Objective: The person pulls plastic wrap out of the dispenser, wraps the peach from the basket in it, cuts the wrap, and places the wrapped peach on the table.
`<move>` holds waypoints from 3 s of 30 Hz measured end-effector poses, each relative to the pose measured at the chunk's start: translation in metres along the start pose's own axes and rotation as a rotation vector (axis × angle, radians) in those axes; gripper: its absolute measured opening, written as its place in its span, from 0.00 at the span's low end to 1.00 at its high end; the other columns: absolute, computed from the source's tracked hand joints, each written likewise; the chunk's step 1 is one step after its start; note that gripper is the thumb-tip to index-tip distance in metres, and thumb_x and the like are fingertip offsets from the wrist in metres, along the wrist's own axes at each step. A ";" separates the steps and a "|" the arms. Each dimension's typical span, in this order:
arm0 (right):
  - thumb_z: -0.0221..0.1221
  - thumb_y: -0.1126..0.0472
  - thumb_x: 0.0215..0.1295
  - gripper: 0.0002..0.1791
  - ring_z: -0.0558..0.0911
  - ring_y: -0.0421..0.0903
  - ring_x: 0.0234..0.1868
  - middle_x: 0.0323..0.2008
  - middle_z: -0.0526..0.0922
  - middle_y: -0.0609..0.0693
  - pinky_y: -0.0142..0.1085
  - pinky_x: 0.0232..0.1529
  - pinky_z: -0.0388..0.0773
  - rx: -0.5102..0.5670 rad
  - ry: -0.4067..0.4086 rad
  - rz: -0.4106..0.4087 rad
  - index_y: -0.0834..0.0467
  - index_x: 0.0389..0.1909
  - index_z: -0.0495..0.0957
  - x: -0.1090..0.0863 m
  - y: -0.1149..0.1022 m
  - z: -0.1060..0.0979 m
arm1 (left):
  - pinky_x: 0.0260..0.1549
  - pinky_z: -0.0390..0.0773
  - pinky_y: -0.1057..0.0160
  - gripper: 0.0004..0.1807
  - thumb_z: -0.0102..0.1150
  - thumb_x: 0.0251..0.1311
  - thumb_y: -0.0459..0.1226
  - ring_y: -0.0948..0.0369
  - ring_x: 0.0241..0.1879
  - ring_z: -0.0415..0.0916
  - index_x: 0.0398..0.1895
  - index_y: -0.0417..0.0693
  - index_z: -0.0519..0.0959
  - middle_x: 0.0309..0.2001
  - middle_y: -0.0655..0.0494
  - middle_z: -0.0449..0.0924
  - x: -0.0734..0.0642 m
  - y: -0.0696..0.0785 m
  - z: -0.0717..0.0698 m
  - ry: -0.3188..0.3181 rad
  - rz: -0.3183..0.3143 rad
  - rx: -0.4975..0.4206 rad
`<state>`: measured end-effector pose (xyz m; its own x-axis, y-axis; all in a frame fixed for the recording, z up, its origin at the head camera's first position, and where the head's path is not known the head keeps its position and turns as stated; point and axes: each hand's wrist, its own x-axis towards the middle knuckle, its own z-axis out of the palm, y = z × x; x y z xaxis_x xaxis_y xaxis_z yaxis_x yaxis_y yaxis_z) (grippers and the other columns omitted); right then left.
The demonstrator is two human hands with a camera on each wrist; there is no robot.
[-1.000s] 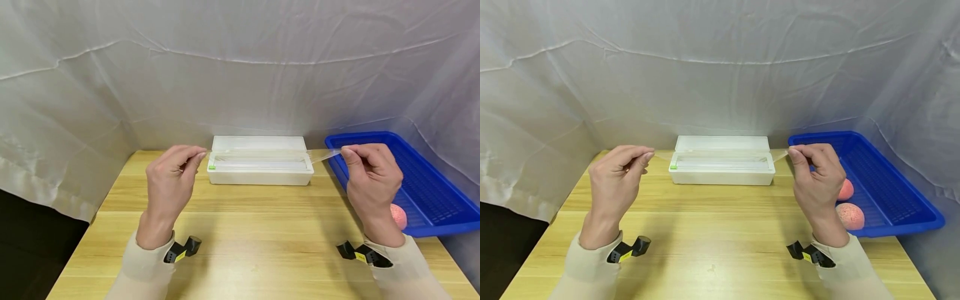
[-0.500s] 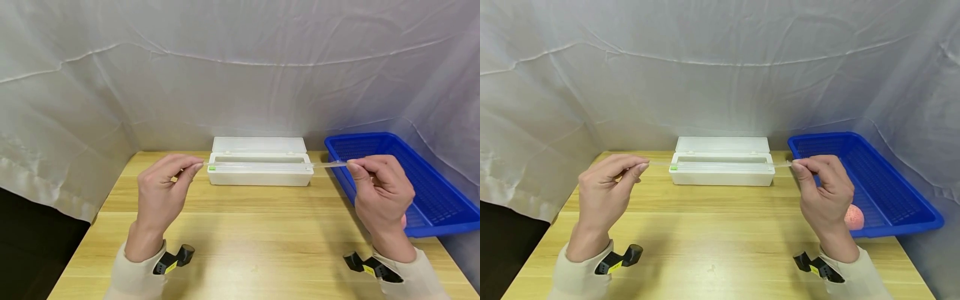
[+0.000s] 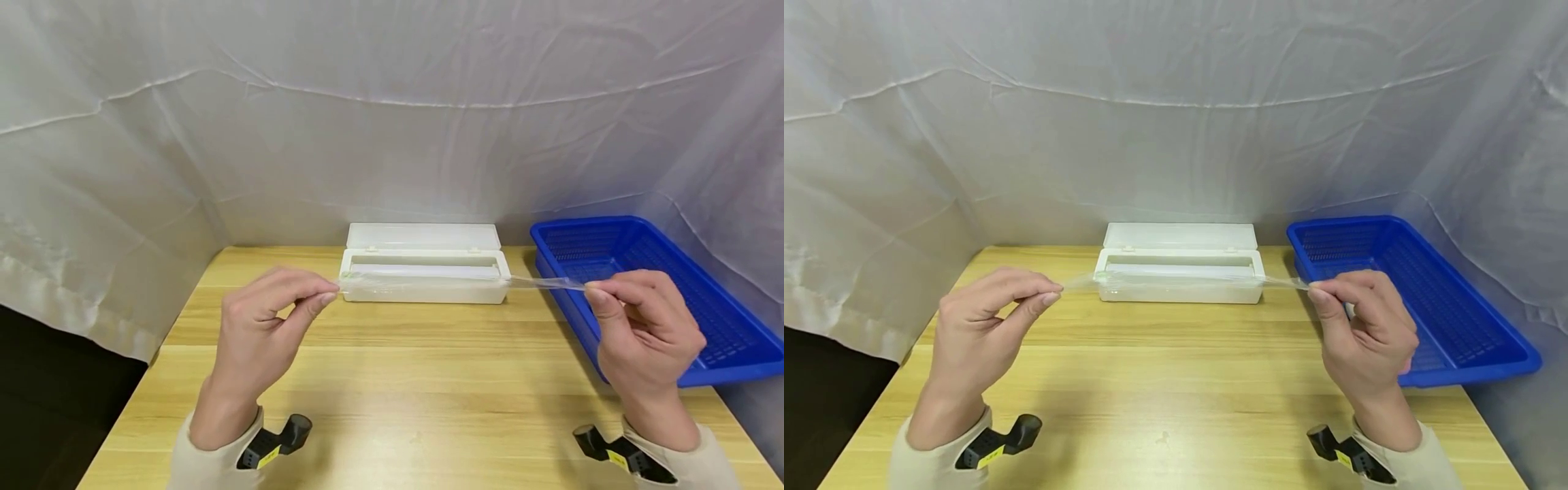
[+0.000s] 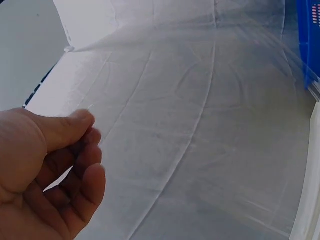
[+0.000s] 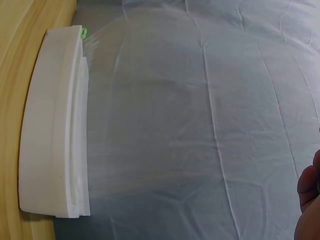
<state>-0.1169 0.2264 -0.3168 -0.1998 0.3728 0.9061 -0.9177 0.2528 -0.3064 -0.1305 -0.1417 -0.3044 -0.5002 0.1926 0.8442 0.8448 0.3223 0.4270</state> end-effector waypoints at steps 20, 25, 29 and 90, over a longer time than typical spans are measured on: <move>0.49 0.89 0.64 0.14 0.76 0.50 0.47 0.39 0.78 0.57 0.37 0.49 0.70 0.575 -0.956 0.470 0.72 0.41 0.77 -0.003 0.010 -0.069 | 0.51 0.78 0.70 0.02 0.71 0.66 0.41 0.72 0.47 0.76 0.36 0.61 0.89 0.38 0.75 0.84 -0.029 -0.010 -0.008 -0.961 0.000 -0.283; 0.57 0.87 0.61 0.22 0.77 0.42 0.41 0.37 0.78 0.47 0.33 0.39 0.71 0.311 -1.256 0.521 0.56 0.42 0.78 -0.018 0.014 -0.089 | 0.46 0.77 0.76 0.03 0.71 0.66 0.43 0.78 0.41 0.74 0.35 0.61 0.91 0.35 0.78 0.83 -0.039 -0.013 0.000 -1.169 -0.089 -0.209; 0.65 0.72 0.68 0.18 0.77 0.34 0.39 0.36 0.80 0.34 0.29 0.39 0.73 0.046 -1.437 0.525 0.42 0.41 0.81 -0.036 0.010 -0.096 | 0.39 0.76 0.80 0.02 0.73 0.63 0.43 0.82 0.36 0.72 0.32 0.62 0.91 0.31 0.80 0.81 -0.052 -0.018 0.008 -1.261 -0.145 -0.157; 0.72 0.61 0.60 0.09 0.65 0.22 0.23 0.22 0.70 0.22 0.22 0.23 0.66 -0.140 -1.798 0.806 0.42 0.26 0.87 -0.102 0.011 -0.096 | 0.25 0.69 0.75 0.17 0.80 0.48 0.36 0.75 0.22 0.64 0.15 0.61 0.79 0.17 0.79 0.69 -0.127 -0.029 0.038 -1.461 -0.412 0.113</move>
<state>-0.0740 0.2768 -0.4410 -0.6228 -0.7379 -0.2599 -0.4417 0.6058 -0.6618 -0.0989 -0.1406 -0.4362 -0.4906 0.7724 -0.4034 0.6195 0.6347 0.4619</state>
